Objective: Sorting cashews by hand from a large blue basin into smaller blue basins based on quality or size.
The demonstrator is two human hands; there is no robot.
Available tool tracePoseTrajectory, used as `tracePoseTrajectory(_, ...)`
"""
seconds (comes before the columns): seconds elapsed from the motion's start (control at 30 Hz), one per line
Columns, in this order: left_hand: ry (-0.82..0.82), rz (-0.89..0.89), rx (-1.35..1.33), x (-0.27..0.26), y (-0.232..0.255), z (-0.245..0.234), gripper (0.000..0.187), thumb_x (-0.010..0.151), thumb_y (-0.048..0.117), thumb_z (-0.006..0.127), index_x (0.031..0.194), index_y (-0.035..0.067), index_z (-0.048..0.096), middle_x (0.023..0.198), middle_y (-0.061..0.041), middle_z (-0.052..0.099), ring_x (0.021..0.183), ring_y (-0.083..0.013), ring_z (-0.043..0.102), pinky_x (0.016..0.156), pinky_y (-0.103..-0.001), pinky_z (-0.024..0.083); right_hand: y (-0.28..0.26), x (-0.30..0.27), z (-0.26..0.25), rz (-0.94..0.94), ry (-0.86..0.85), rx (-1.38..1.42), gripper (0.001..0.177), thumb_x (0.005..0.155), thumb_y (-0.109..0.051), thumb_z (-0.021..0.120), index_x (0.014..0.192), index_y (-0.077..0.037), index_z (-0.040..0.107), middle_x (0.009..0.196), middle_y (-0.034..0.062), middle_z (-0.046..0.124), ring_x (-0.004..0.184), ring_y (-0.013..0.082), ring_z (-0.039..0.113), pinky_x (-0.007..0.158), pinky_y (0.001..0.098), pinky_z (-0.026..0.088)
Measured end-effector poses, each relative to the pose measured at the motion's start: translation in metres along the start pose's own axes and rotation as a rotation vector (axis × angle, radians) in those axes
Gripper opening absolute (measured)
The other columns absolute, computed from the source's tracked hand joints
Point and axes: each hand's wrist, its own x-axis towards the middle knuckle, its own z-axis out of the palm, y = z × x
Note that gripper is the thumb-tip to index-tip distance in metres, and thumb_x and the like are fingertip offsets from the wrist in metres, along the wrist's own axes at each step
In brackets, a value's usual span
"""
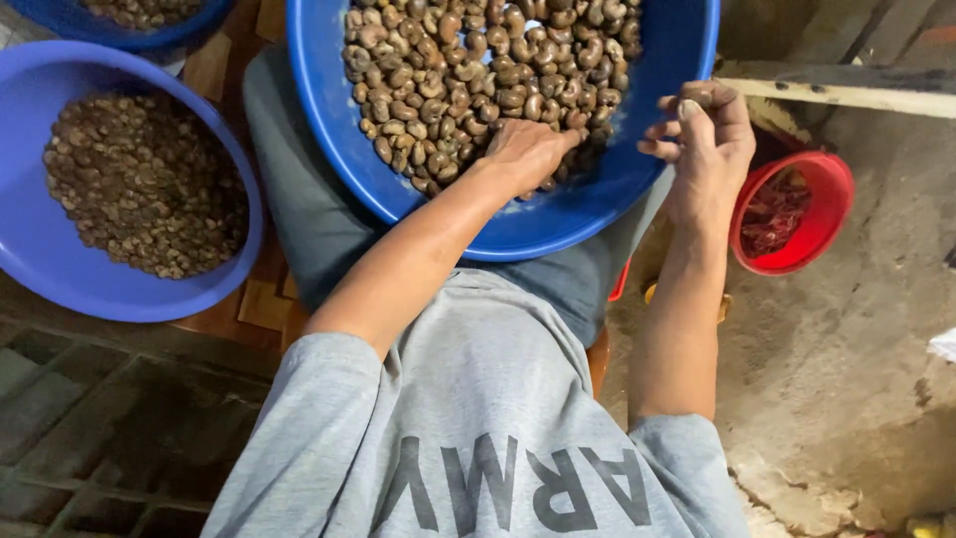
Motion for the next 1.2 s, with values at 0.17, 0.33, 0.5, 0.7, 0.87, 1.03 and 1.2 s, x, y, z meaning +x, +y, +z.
tracePoseTrajectory(0.17, -0.124, -0.284, -0.379, -0.017, 0.025, -0.036, 0.039, 0.106, 0.027, 0.038, 0.123, 0.015, 0.071, 0.081, -0.008, 0.07, 0.06, -0.0264, 0.068, 0.057, -0.043, 0.061, 0.016, -0.003, -0.009, 0.074, 0.071, 0.271, 0.02, 0.103, -0.009, 0.059, 0.122, -0.002, 0.059, 0.104, 0.0135, 0.069, 0.075, 0.0142, 0.069, 0.068, 0.0233, 0.063)
tracePoseTrajectory(0.33, 0.055, -0.087, -0.113, 0.001, -0.006, 0.009, 0.043, 0.107, 0.022, 0.044, 0.073, 0.004, 0.063, 0.053, -0.004, 0.053, 0.044, -0.0215, 0.049, 0.053, -0.043, 0.047, 0.028, -0.002, -0.02, 0.06, 0.087, 0.477, 0.024, 0.099, -0.016, 0.063, 0.121, -0.006, 0.061, 0.106, 0.0125, 0.07, 0.081, 0.0173, 0.07, 0.072, 0.0262, 0.063)
tracePoseTrajectory(0.5, 0.12, 0.098, 0.057, 0.008, -0.011, 0.022, 0.047, 0.089, -0.006, 0.057, 0.135, 0.004, 0.061, 0.053, -0.004, 0.058, 0.038, -0.0172, 0.05, 0.04, -0.034, 0.049, 0.028, -0.002, -0.019, 0.053, 0.113, 0.494, 0.028, 0.096, -0.017, 0.069, 0.12, -0.005, 0.061, 0.102, 0.0118, 0.072, 0.08, 0.0178, 0.072, 0.07, 0.0252, 0.064)
tracePoseTrajectory(0.7, 0.025, 0.108, -0.009, 0.004, -0.005, 0.025, 0.027, 0.083, 0.002, 0.074, 0.109, 0.006, 0.068, 0.06, -0.007, 0.063, 0.051, -0.0232, 0.059, 0.065, -0.047, 0.056, 0.022, -0.002, -0.012, 0.063, 0.143, 0.501, 0.03, 0.096, -0.017, 0.069, 0.122, -0.004, 0.06, 0.103, 0.0116, 0.072, 0.077, 0.0162, 0.072, 0.067, 0.023, 0.064)
tracePoseTrajectory(0.87, 0.037, 0.136, 0.087, 0.008, -0.008, 0.029, 0.013, 0.085, 0.001, 0.074, 0.096, -0.002, 0.069, 0.058, -0.008, 0.066, 0.041, -0.0155, 0.054, 0.038, -0.033, 0.049, 0.024, -0.003, -0.013, 0.048, 0.163, 0.511, 0.031, 0.094, -0.018, 0.072, 0.12, -0.005, 0.061, 0.102, 0.0119, 0.073, 0.076, 0.0171, 0.073, 0.067, 0.0236, 0.064)
tracePoseTrajectory(1.03, 0.075, 0.059, -0.107, 0.018, -0.001, 0.03, 0.042, 0.097, 0.012, 0.069, 0.135, -0.002, 0.06, 0.054, 0.001, 0.045, 0.037, -0.0124, 0.037, 0.03, -0.025, 0.036, 0.026, -0.001, -0.013, 0.029, 0.17, 0.527, 0.027, 0.096, -0.016, 0.07, 0.118, -0.004, 0.063, 0.102, 0.0129, 0.074, 0.075, 0.017, 0.074, 0.065, 0.0225, 0.064)
tracePoseTrajectory(1.2, 0.069, -0.014, -0.04, 0.017, 0.016, 0.032, 0.017, 0.086, 0.015, 0.072, 0.095, 0.002, 0.066, 0.074, -0.012, 0.07, 0.065, -0.0342, 0.066, 0.065, -0.048, 0.056, 0.024, -0.001, -0.014, 0.062, 0.194, 0.535, 0.028, 0.095, -0.014, 0.068, 0.121, -0.003, 0.061, 0.102, 0.0132, 0.073, 0.077, 0.018, 0.074, 0.065, 0.0233, 0.064)
